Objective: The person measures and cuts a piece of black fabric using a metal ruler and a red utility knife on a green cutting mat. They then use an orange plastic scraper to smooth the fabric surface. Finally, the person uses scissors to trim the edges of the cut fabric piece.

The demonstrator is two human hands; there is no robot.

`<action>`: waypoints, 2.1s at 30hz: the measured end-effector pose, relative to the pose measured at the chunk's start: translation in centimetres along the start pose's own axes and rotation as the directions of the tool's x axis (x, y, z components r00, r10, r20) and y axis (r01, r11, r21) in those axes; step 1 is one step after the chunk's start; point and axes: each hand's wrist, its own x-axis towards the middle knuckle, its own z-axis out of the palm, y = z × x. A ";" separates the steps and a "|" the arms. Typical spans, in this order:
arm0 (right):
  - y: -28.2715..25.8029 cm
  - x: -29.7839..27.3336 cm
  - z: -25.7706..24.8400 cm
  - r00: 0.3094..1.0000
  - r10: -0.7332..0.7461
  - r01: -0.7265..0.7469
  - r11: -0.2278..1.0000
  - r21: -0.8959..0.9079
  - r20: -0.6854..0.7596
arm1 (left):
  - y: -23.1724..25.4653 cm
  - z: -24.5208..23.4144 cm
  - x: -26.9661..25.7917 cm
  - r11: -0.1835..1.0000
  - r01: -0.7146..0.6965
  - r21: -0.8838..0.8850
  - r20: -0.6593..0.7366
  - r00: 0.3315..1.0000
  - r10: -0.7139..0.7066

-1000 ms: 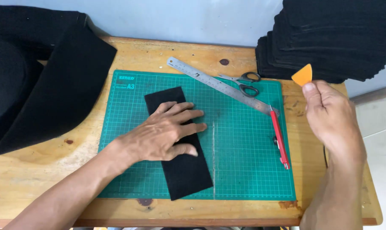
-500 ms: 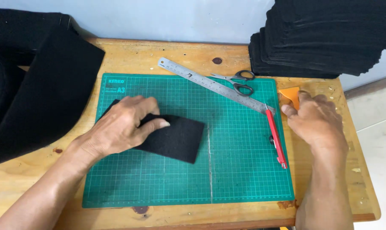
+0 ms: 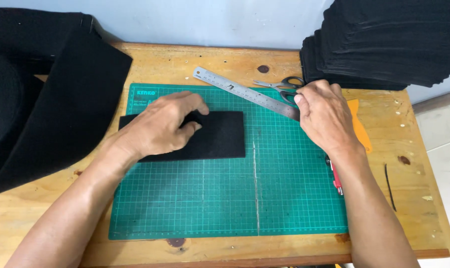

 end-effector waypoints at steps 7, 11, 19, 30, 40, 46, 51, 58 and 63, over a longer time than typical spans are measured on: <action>-1.0 1.3 -1.6 0.977 0.117 -0.128 0.991 0.049 0.178 | 1.7 2.3 -0.5 0.945 -0.082 0.317 0.147 0.988 0.036; -1.8 2.7 -3.0 0.895 0.277 -0.329 0.939 0.098 0.349 | 2.8 1.8 -0.8 0.960 -0.114 0.255 0.219 0.974 0.058; -0.7 2.2 -0.1 0.908 0.295 -0.303 0.953 -0.020 0.299 | -0.6 4.0 0.4 0.992 -0.121 0.048 0.103 0.988 0.115; -8.8 -0.3 -4.7 0.985 0.157 -0.166 0.718 0.677 0.074 | -2.4 4.3 2.1 0.946 -0.068 -0.317 -0.015 0.998 0.067; -10.9 -0.7 -1.7 0.975 -0.090 0.224 0.415 0.882 -0.205 | -0.8 3.6 1.4 0.795 0.084 -0.601 0.199 0.979 0.047; -10.2 -1.7 -1.6 0.994 -0.108 0.047 0.264 0.963 -0.019 | -1.3 3.7 0.8 0.798 0.199 -0.568 0.367 0.930 0.030; -10.2 -2.5 -2.3 0.983 -0.185 0.027 0.130 0.991 -0.003 | -0.9 3.2 0.7 0.659 0.216 -0.720 0.292 0.956 0.006; -10.9 -2.7 -1.5 0.989 -0.142 0.057 0.183 0.981 -0.031 | 1.4 2.1 -0.8 0.520 0.275 -0.808 0.293 0.955 -0.049; -9.9 -2.4 0.2 1.000 -0.017 0.005 0.250 0.968 -0.001 | 0.0 3.6 0.4 0.483 0.334 -0.809 0.394 0.919 0.025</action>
